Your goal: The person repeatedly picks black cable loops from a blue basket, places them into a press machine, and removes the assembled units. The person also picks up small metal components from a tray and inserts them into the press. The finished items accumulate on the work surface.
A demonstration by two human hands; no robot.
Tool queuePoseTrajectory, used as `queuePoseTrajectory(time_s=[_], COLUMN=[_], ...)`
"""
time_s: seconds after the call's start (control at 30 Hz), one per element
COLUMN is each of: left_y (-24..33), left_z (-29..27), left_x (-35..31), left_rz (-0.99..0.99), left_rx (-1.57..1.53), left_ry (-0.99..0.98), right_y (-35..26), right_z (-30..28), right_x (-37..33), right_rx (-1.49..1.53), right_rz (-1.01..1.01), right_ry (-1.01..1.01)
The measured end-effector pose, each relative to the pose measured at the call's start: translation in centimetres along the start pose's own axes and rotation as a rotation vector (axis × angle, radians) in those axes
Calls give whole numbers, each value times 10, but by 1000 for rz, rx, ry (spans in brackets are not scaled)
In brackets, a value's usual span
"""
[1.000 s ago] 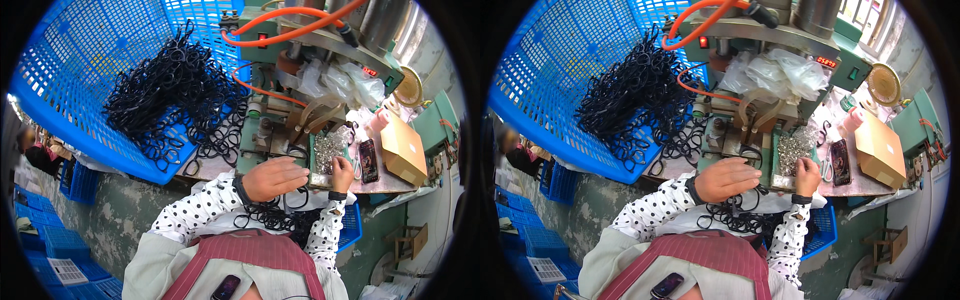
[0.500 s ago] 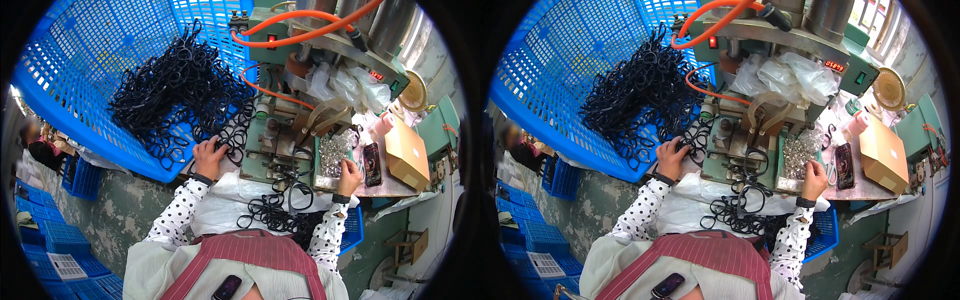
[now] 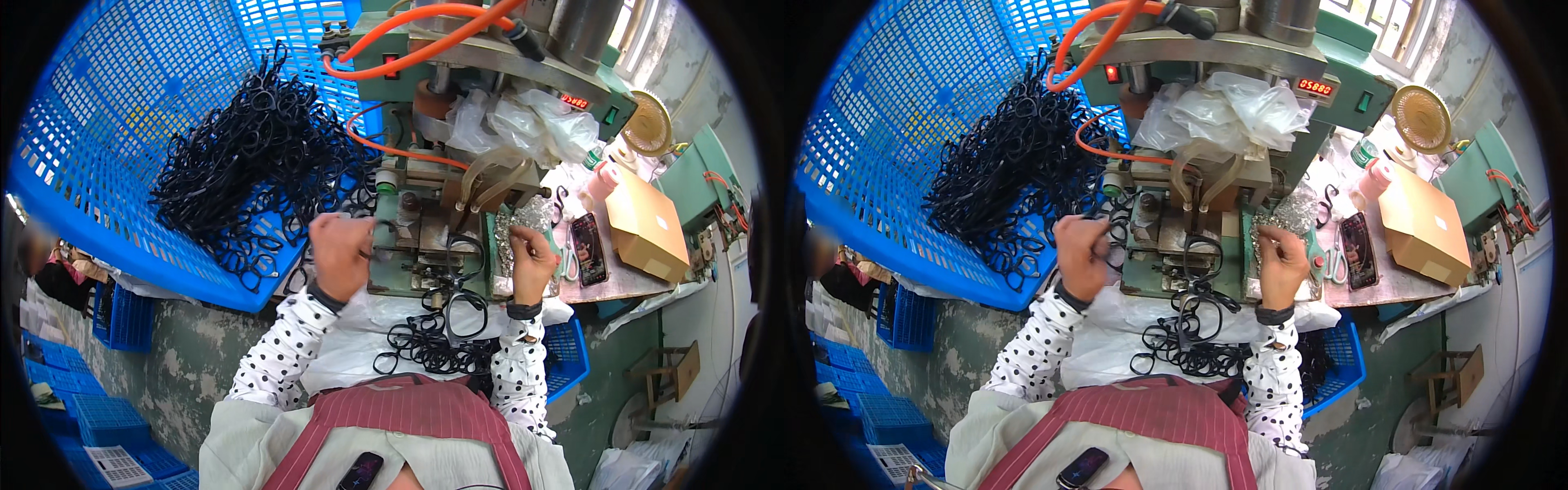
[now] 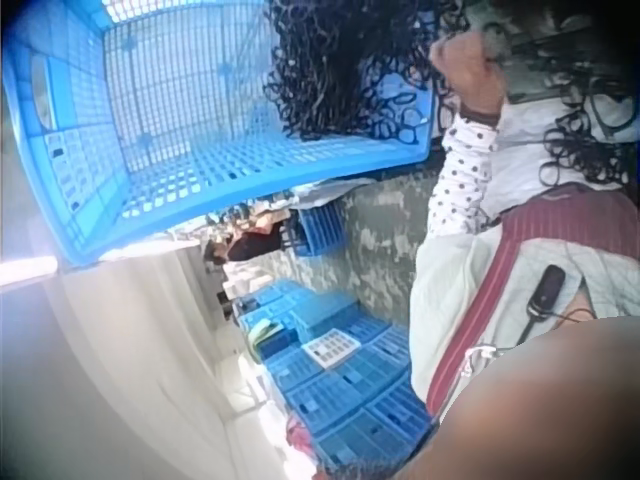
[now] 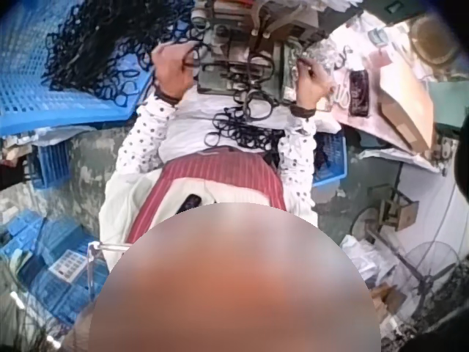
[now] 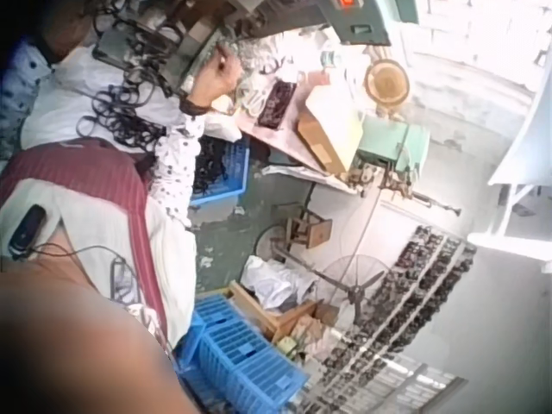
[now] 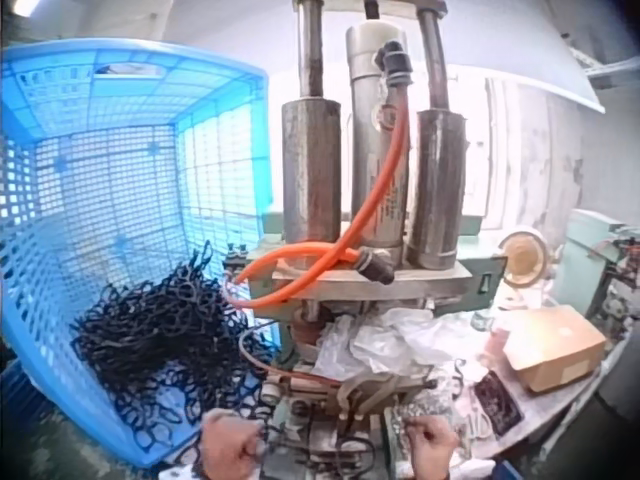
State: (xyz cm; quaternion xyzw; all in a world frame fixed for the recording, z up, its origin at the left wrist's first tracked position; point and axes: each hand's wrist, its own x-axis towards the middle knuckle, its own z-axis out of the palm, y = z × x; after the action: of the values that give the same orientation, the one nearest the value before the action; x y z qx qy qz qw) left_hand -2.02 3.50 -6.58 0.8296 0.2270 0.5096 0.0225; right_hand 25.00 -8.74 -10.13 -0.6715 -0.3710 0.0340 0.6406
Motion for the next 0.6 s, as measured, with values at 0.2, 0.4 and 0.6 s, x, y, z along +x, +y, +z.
queuePoseTrajectory(time_s=[0.2,0.4,0.6], left_y=[61,66,68], left_z=[28,43,33], left_x=[18,13,3], left_rz=[369,386,534], left_rx=[-247,-480,-438], left_ry=[-96,-171,-205], right_y=[-74,-82,-90], right_z=[8,29,45], right_x=[-11,-17,-12], right_rx=[150,398,398], right_rz=[81,256,212], right_ry=[-232,-232,-167])
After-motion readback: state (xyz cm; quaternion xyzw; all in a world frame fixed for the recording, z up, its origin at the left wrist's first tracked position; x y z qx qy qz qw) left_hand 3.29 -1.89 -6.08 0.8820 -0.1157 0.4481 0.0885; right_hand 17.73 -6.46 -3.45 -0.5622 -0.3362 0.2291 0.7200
